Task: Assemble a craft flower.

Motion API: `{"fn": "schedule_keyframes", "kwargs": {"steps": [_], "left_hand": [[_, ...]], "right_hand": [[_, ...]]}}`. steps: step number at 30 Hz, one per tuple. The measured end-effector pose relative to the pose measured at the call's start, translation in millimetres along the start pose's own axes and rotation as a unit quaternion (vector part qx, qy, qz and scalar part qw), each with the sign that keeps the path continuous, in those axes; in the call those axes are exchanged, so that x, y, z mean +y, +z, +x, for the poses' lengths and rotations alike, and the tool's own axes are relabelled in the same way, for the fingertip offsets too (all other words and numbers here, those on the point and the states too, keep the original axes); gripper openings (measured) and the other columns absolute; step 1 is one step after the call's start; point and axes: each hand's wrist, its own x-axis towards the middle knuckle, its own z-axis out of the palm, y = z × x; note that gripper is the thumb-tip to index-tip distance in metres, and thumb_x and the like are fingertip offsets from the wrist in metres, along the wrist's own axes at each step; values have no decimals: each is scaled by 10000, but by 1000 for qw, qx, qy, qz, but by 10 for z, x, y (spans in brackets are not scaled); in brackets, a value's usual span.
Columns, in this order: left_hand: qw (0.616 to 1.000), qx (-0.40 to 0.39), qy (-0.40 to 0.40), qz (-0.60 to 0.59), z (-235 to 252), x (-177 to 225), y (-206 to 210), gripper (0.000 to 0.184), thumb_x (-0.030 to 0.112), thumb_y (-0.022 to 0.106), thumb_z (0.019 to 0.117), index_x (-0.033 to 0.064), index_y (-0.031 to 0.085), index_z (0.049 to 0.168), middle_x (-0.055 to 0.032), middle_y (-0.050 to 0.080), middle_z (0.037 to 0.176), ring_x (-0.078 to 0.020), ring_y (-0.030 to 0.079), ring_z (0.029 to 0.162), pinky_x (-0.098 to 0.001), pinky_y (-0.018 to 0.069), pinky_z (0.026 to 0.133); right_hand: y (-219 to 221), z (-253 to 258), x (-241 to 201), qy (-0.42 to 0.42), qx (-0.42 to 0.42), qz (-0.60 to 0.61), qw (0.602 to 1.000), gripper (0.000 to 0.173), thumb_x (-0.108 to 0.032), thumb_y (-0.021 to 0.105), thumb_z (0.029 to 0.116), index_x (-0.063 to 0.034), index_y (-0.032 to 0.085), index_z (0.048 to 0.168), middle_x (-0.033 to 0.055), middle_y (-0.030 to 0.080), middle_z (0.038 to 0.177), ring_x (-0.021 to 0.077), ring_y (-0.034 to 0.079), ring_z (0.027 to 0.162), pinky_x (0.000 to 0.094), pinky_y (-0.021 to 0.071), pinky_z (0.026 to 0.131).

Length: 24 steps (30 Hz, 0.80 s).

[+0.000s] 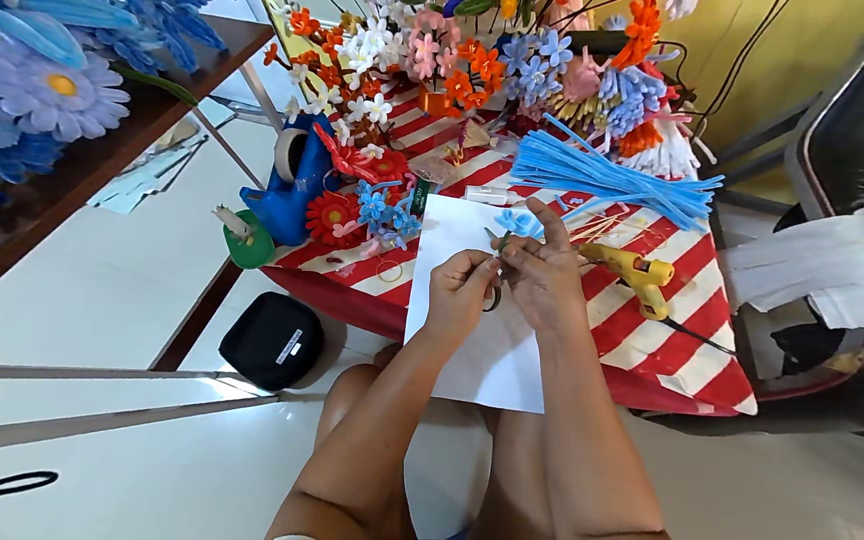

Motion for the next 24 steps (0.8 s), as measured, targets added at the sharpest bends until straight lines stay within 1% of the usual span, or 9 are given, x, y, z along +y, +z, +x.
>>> {"fn": "schedule_keyframes", "kwargs": {"steps": [3,6,9,11,13,14,16,19,24], "left_hand": [[1000,-15,7,2,4,-1,-12,177,-12,531,1009,19,666,900,48,652,710,32,553,594,-128,459,563],[999,-46,5,13,37,2,-53,205,3,498,1024,31,652,891,63,633,693,38,542,594,-127,450,568],[997,-70,-32,32,74,35,-77,220,25,475,1044,9,652,915,40,649,714,28,526,590,-135,434,567],[994,-64,-67,66,90,80,-71,135,23,547,1018,-16,666,966,17,675,775,14,551,625,-150,454,590],[989,-61,-81,111,94,102,-73,51,22,621,973,-9,638,1009,12,666,821,-3,602,692,-167,508,652],[989,-51,-63,121,84,71,-71,30,21,627,968,-6,640,969,17,663,802,3,602,686,-162,509,649],[993,-32,-27,110,66,18,-60,81,6,605,976,-12,660,919,18,668,776,8,595,675,-156,499,640],[997,-22,-7,78,59,-14,-49,138,1,569,997,-7,676,909,33,660,752,18,574,647,-146,481,614],[998,-35,11,45,58,-37,-58,175,8,528,1018,21,661,904,63,644,729,26,566,641,-146,476,615]], "right_hand": [[-7,0,-7,10,-8,5,1000,646,155,563,869,-153,415,1417,-1,709,818,111,718,753,270,611,738],[-34,12,-5,0,-32,-9,999,671,138,591,865,-154,389,1433,-21,706,809,106,723,762,281,615,767],[-38,15,8,-21,-29,-15,999,655,138,585,862,-173,403,1410,-9,713,819,104,717,740,271,612,713],[-30,13,28,-46,-8,-12,999,617,155,568,868,-182,415,1362,-14,698,834,105,704,741,271,604,692],[-29,21,27,-71,13,-11,997,599,163,565,859,-181,419,1327,-33,686,831,97,695,749,280,601,729],[-32,25,25,-78,21,-7,997,596,167,572,856,-180,429,1319,-31,689,832,102,701,759,290,606,751],[-28,24,22,-64,22,0,998,584,146,563,882,-183,426,1345,-29,706,842,100,709,771,278,602,759],[-20,18,31,-13,8,31,999,557,115,520,917,-183,414,1376,-16,706,838,99,702,739,267,597,726],[6,9,7,17,2,18,1000,593,144,524,902,-164,379,1387,-21,687,789,108,705,722,274,604,713]]}}
